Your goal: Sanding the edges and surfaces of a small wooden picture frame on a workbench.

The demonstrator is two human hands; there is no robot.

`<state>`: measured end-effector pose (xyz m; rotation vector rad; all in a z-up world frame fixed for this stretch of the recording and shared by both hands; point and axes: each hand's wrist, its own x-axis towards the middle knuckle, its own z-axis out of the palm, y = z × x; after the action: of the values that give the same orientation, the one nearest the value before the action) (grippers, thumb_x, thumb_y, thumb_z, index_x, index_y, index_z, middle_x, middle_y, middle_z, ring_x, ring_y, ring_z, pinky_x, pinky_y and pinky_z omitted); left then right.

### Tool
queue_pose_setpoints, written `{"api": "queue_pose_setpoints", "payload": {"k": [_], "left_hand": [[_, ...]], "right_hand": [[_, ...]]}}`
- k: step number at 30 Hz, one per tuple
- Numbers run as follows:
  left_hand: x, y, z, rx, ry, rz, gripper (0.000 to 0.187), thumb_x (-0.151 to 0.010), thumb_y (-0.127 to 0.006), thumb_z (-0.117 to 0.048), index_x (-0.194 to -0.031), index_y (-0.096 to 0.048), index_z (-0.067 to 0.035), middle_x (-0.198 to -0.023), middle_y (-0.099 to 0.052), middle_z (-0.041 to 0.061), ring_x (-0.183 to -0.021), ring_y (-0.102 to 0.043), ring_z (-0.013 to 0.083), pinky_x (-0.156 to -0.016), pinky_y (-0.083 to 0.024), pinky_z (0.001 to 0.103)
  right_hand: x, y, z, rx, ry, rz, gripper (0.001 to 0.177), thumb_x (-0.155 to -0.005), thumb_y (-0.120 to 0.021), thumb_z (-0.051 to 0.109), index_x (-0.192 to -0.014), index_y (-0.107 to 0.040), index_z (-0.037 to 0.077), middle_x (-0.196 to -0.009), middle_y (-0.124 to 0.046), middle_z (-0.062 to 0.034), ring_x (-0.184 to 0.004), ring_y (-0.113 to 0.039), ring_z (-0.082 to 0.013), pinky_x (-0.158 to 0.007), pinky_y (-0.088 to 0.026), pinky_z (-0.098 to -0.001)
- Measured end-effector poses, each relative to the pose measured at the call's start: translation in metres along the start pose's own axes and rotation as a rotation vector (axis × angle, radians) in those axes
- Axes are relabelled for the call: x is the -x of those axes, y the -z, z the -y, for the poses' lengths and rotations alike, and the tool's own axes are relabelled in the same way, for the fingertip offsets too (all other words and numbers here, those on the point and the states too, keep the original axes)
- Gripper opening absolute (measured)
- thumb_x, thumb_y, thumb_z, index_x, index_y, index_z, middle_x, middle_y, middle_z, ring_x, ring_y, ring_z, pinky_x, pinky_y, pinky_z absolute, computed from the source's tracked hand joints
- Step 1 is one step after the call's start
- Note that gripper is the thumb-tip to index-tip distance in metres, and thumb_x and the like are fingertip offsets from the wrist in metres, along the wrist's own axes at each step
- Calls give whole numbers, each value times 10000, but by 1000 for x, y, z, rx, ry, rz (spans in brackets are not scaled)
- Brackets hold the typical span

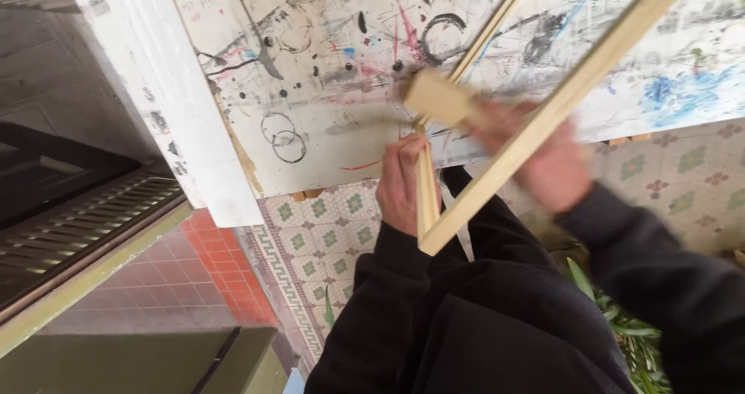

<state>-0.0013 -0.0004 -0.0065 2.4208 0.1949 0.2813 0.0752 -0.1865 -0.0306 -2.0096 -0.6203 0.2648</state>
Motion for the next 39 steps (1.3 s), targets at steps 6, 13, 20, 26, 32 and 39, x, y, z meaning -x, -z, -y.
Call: {"api": "queue_pose_setpoints", "payload": {"k": [6, 13, 20, 26, 32, 39], "left_hand": [[-6, 0, -5, 72, -7, 4, 330, -931, -644, 81, -1216, -540, -50, -1146, -603, 159, -1057, -678, 346, -869, -583, 413], [-5, 2, -4, 72, -8, -4, 265, -978, -646, 59, -1183, -523, -56, -1147, -614, 148, -1060, -681, 356, -869, -583, 408], [-4, -10, 19, 60, -39, 2, 262, -992, -658, 19, -1170, -488, -70, -1153, -633, 143, -1036, -681, 354, -847, -583, 419], [-21, -30, 41, 80, -82, 42, 274, -965, -709, -41, -1185, -552, -84, -1145, -657, 106, -1039, -684, 316, -896, -568, 417], [-22, -41, 48, 0, 52, 117, 317, -899, -784, -83, -1206, -722, -125, -967, -601, 62, -890, -630, 264, -863, -523, 407], [-26, -43, 42, -28, 40, 52, 287, -905, -787, -101, -1185, -738, -142, -952, -592, 39, -916, -619, 250, -882, -498, 398]], "right_hand": [[8, -27, -14, 570, 166, 33, 420, -995, -648, 43, -1409, -629, 105, -1462, -647, -183, -775, -698, -263, -579, -583, -361], [-13, -12, -26, 127, -193, 62, 284, -1101, -612, 114, -1382, -654, 136, -1143, -675, -193, -476, -632, -128, -423, -537, -287], [-15, 3, -36, 401, -235, 130, 457, -1047, -612, 236, -1499, -544, 255, -1391, -651, -44, -998, -683, -216, -905, -611, -403], [-9, -4, -38, 611, -42, 32, 539, -941, -754, 315, -1466, -636, 286, -1612, -500, -21, -1155, -597, -340, -988, -479, -648], [-7, 10, -47, 649, 37, 31, 554, -919, -773, 360, -1453, -662, 265, -1597, -511, -27, -1082, -619, -347, -886, -501, -597], [-17, -3, -24, 653, 133, -26, 347, -997, -739, 149, -1335, -706, 222, -1463, -663, -62, -1027, -665, -197, -981, -581, -404]]}}
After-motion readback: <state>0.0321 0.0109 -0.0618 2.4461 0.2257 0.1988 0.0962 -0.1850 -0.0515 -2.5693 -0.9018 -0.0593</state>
